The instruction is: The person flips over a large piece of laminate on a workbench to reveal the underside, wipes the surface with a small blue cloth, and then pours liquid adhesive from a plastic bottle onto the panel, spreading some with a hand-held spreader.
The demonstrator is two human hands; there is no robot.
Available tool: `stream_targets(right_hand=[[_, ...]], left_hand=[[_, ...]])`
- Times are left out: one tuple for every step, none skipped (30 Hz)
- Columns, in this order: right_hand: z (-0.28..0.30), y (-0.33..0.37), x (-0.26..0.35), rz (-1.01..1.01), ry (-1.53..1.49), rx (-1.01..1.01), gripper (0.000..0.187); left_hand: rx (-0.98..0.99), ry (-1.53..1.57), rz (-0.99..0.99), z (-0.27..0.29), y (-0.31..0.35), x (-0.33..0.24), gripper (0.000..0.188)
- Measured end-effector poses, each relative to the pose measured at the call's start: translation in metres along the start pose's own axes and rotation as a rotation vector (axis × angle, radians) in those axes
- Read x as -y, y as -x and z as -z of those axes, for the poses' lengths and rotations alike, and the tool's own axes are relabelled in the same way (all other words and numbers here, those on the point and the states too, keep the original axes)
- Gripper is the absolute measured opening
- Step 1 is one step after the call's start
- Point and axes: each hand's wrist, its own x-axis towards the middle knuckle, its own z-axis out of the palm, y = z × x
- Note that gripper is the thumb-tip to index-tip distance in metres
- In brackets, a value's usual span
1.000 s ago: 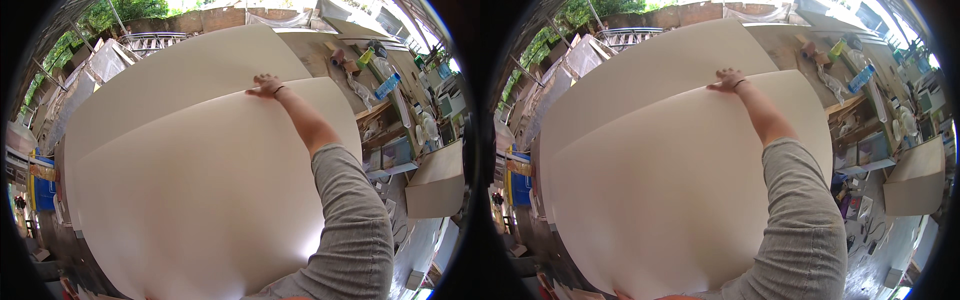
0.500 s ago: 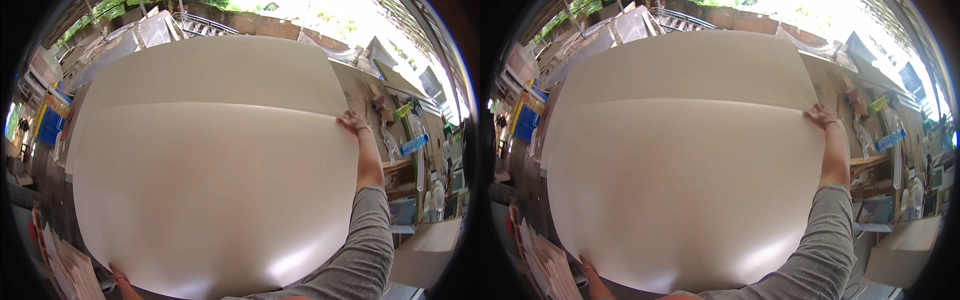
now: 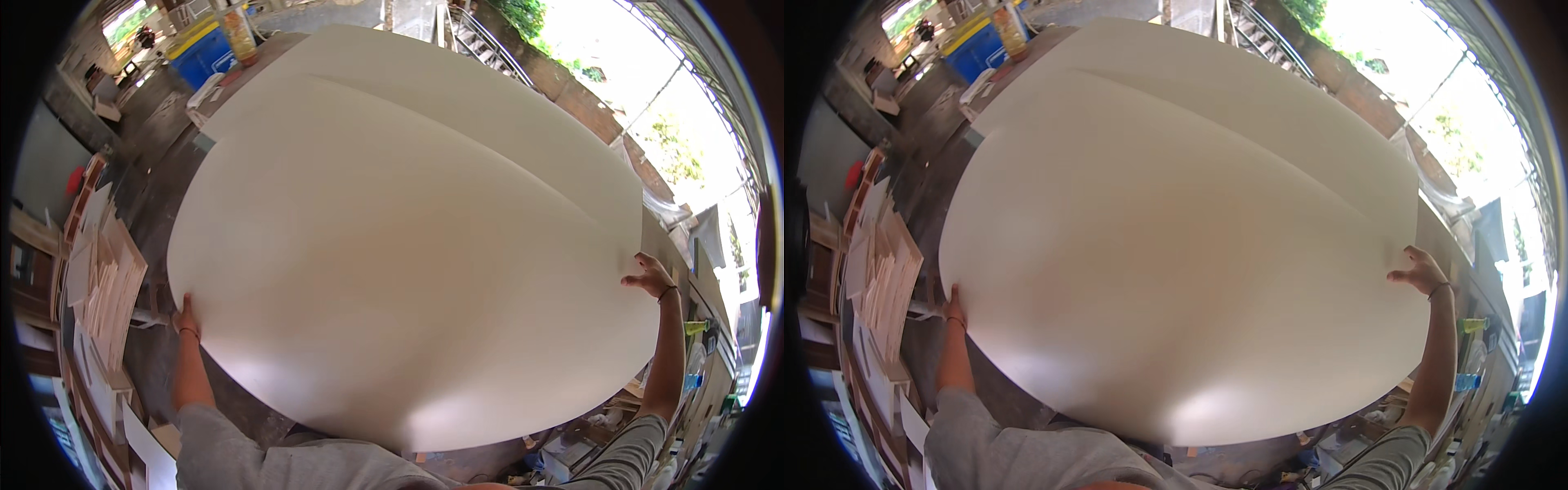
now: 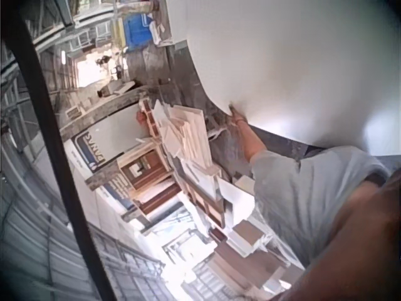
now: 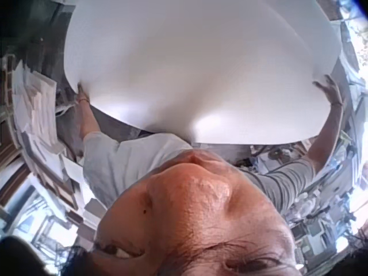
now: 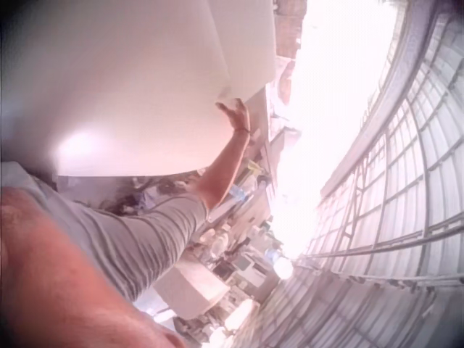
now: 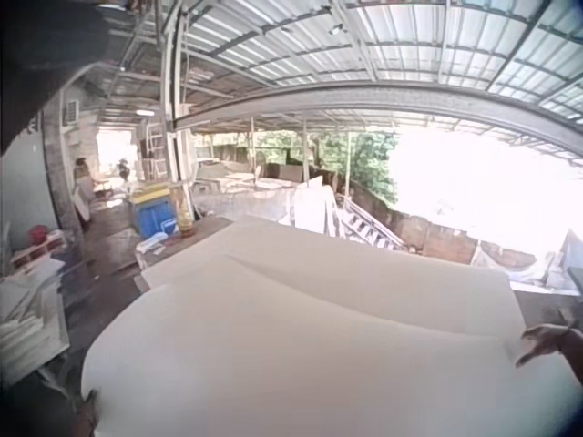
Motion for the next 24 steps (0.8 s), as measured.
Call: stream_targets(right_hand=[[0.007,0.006,0.013,0.045,0.021,-0.009,0.08],[0.016,0.015,0.023,-0.002,0.011,-0.013,0.081],[0.025,0.026,0.029,-0.009,-0.006,-0.016,0.082],[0.031,0.04,0.036,-0.061,0.018,-0.019,0.083],[0.039,0.055,0.04,-0.056,0.053,-0.062,0.085],[0.049,0.072,0.043,-0.095,0.123,-0.121,0.086],[0.059,0.088,0.045,-0.18,0.227,-0.176,0.088],[0.072,0.103,0.048,-0.14,0.151,-0.173,0.087],[0.085,0.117,0.052,-0.144,0.107,-0.177,0.086],[0.095,0.131,0.054,-0.148,0.073,-0.204,0.085],[0.105,0.144,0.056,-0.165,0.065,-0.207,0.085],[0.117,0.154,0.06,-0.17,0.065,-0.247,0.085],[0.127,0.163,0.061,-0.204,0.096,-0.305,0.085],[0.135,0.171,0.062,-0.152,0.093,-0.317,0.081],[0.142,0.179,0.062,-0.136,0.127,-0.339,0.077],[0.148,0.185,0.061,-0.124,0.161,-0.359,0.073],[0.152,0.191,0.059,-0.149,0.208,-0.39,0.069],[0.154,0.194,0.058,-0.161,0.122,-0.377,0.063],[0.156,0.198,0.057,-0.154,0.148,-0.371,0.064],[0.158,0.199,0.057,-0.176,0.191,-0.387,0.064],[0.158,0.2,0.057,-0.206,0.238,-0.429,0.064],[0.16,0.199,0.059,-0.328,0.23,-0.474,0.07],[0.159,0.198,0.062,-0.304,0.284,-0.488,0.076],[0.163,0.195,0.066,-0.278,0.256,-0.374,0.08]], left_hand=[[-0.016,0.003,-0.015,0.002,0.002,0.0,0.105],[0.001,-0.003,0.007,0.004,0.003,0.0,0.104],[-0.009,0.069,-0.058,0.006,0.006,-0.001,0.103],[0.011,0.116,-0.078,0.01,0.012,-0.001,0.102],[0.021,0.165,-0.08,0.013,0.02,0.0,0.1],[-0.005,0.125,-0.055,0.014,0.028,-0.002,0.098],[-0.037,0.079,-0.015,0.016,0.037,-0.005,0.095],[-0.067,0.031,0.026,0.018,0.048,-0.007,0.092],[-0.077,0.02,0.042,0.018,0.056,-0.01,0.09],[-0.083,0.006,0.056,0.016,0.065,-0.013,0.087],[-0.07,-0.022,0.089,0.017,0.075,-0.012,0.085],[-0.081,-0.041,0.075,0.015,0.083,-0.012,0.084],[-0.08,-0.06,0.076,0.013,0.089,-0.012,0.084],[-0.078,-0.101,0.075,0.014,0.093,-0.01,0.083],[-0.073,-0.11,0.084,0.014,0.095,-0.008,0.085],[-0.066,-0.139,0.09,0.012,0.099,-0.005,0.086],[-0.042,-0.175,0.112,0.011,0.101,-0.002,0.087],[-0.031,-0.169,0.126,0.009,0.103,0.001,0.089],[-0.045,-0.146,0.106,0.007,0.104,0.004,0.089],[-0.048,-0.13,0.115,0.004,0.106,0.005,0.089],[-0.034,-0.129,0.145,0.002,0.109,0.007,0.089],[-0.045,-0.148,0.127,0.001,0.111,0.007,0.089],[-0.037,-0.178,0.126,-0.001,0.114,0.007,0.089],[-0.036,-0.215,0.113,-0.003,0.115,0.005,0.089]])
